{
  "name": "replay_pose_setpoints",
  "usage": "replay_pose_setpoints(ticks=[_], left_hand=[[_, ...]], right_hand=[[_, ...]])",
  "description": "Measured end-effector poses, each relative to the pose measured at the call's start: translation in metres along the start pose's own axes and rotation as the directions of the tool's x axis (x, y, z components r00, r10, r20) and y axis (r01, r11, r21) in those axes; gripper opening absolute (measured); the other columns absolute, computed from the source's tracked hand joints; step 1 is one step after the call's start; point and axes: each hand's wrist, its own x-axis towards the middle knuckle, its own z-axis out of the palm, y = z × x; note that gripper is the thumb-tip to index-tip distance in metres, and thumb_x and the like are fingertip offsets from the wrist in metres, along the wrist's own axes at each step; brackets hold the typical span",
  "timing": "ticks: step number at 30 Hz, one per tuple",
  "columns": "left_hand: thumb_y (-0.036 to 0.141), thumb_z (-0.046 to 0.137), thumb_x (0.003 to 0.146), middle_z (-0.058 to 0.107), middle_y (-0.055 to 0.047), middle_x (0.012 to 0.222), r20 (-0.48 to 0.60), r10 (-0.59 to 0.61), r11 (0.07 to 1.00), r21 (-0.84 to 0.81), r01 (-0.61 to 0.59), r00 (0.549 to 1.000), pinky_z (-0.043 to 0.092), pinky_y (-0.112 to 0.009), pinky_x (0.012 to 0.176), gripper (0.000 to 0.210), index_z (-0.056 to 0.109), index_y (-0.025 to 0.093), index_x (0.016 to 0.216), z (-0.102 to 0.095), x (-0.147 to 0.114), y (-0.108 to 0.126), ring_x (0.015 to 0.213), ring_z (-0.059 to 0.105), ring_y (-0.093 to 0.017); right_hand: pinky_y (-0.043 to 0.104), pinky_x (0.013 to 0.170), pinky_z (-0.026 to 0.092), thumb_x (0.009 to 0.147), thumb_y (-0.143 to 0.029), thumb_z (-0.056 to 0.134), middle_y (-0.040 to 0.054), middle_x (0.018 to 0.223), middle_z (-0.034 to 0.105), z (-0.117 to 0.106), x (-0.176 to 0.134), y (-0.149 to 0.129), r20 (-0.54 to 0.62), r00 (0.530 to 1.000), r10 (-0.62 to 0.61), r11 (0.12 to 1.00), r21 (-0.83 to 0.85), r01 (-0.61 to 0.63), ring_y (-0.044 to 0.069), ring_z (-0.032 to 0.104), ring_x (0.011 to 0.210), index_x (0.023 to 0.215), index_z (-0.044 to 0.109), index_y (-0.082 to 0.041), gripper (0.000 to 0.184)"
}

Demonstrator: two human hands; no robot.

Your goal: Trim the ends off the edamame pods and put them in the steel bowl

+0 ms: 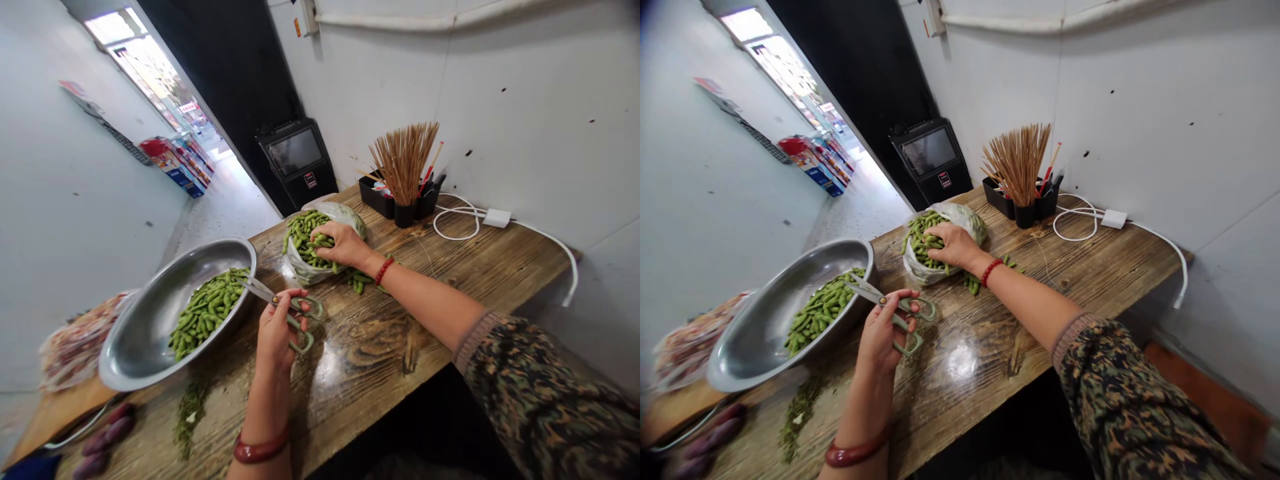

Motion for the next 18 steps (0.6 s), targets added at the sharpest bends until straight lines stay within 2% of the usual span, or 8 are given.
replay_pose_setpoints(ticks=[3, 5, 8, 11, 13, 15, 18], left_hand=[[0.036, 0.069, 0.074, 0.067, -0.007, 0.082, 0.000, 0.015, 1.000, -0.004, -0.015, 1.000, 0.040, -0.018, 0.038, 0.029, 0.065, 0.011, 0.088, 0.001, -0.001, 0.002, 0.055, 0.056, -0.010], [0.035, 0.070, 0.073, 0.067, -0.007, 0.085, -0.022, 0.029, 0.999, -0.013, -0.030, 0.999, 0.040, -0.018, 0.039, 0.029, 0.065, 0.011, 0.088, 0.001, -0.002, 0.004, 0.059, 0.058, -0.012], [0.034, 0.071, 0.072, 0.067, -0.008, 0.086, -0.055, 0.048, 0.999, -0.010, -0.049, 0.997, 0.040, -0.018, 0.038, 0.028, 0.066, 0.011, 0.086, 0.001, -0.002, 0.007, 0.059, 0.058, -0.012], [0.035, 0.070, 0.072, 0.067, -0.008, 0.082, -0.047, 0.046, 0.999, 0.005, -0.046, 0.998, 0.039, -0.018, 0.037, 0.027, 0.066, 0.011, 0.085, -0.002, -0.001, 0.009, 0.055, 0.057, -0.012], [0.035, 0.068, 0.074, 0.067, -0.007, 0.078, -0.031, 0.036, 0.999, 0.020, -0.035, 0.999, 0.039, -0.018, 0.037, 0.026, 0.066, 0.011, 0.085, -0.003, 0.000, 0.008, 0.052, 0.055, -0.011], [0.035, 0.067, 0.075, 0.067, -0.007, 0.077, -0.023, 0.040, 0.999, 0.029, -0.040, 0.999, 0.039, -0.019, 0.037, 0.026, 0.066, 0.011, 0.086, -0.004, 0.000, 0.008, 0.051, 0.055, -0.011], [0.034, 0.067, 0.076, 0.067, -0.008, 0.081, -0.026, 0.061, 0.998, 0.022, -0.060, 0.998, 0.040, -0.019, 0.037, 0.025, 0.067, 0.011, 0.086, -0.003, 0.000, 0.007, 0.055, 0.056, -0.012]], right_hand=[[0.025, 0.089, 0.042, 0.075, -0.014, 0.061, 0.0023, 0.099, 0.064, -0.007, -0.019, -0.012, -0.053, 0.998, -0.028, 0.992, 0.119, 0.034, 0.015, 0.059, 0.094, 0.096, 0.065, -0.015, 0.022], [0.025, 0.086, 0.044, 0.073, -0.014, 0.064, 0.0022, 0.096, 0.064, -0.006, -0.037, -0.018, 0.039, 0.994, -0.103, 0.989, 0.115, 0.098, 0.014, 0.059, 0.090, 0.097, 0.065, -0.015, 0.023], [0.028, 0.085, 0.046, 0.075, -0.016, 0.068, 0.0042, 0.095, 0.062, 0.001, -0.064, -0.020, 0.182, 0.970, -0.160, 0.985, -0.033, 0.169, 0.017, 0.057, 0.093, 0.099, 0.066, -0.018, 0.024], [0.035, 0.088, 0.047, 0.076, -0.026, 0.073, 0.0104, 0.110, 0.060, 0.003, -0.081, -0.019, 0.278, 0.950, -0.146, 0.966, -0.167, 0.197, 0.022, 0.055, 0.103, 0.112, 0.064, -0.018, 0.037], [0.038, 0.094, 0.045, 0.078, -0.031, 0.073, 0.0117, 0.119, 0.059, -0.005, -0.088, -0.017, 0.306, 0.939, -0.156, 0.968, -0.143, 0.208, 0.023, 0.054, 0.111, 0.118, 0.062, -0.019, 0.043], [0.036, 0.098, 0.045, 0.082, -0.031, 0.069, 0.0096, 0.117, 0.063, -0.019, -0.093, -0.013, 0.316, 0.929, -0.191, 0.976, -0.040, 0.214, 0.021, 0.056, 0.112, 0.114, 0.064, -0.018, 0.035], [0.031, 0.097, 0.047, 0.089, -0.028, 0.059, 0.0091, 0.115, 0.066, -0.045, -0.101, 0.003, 0.223, 0.967, -0.127, 0.992, 0.044, 0.120, 0.017, 0.061, 0.107, 0.116, 0.063, -0.016, 0.029]])
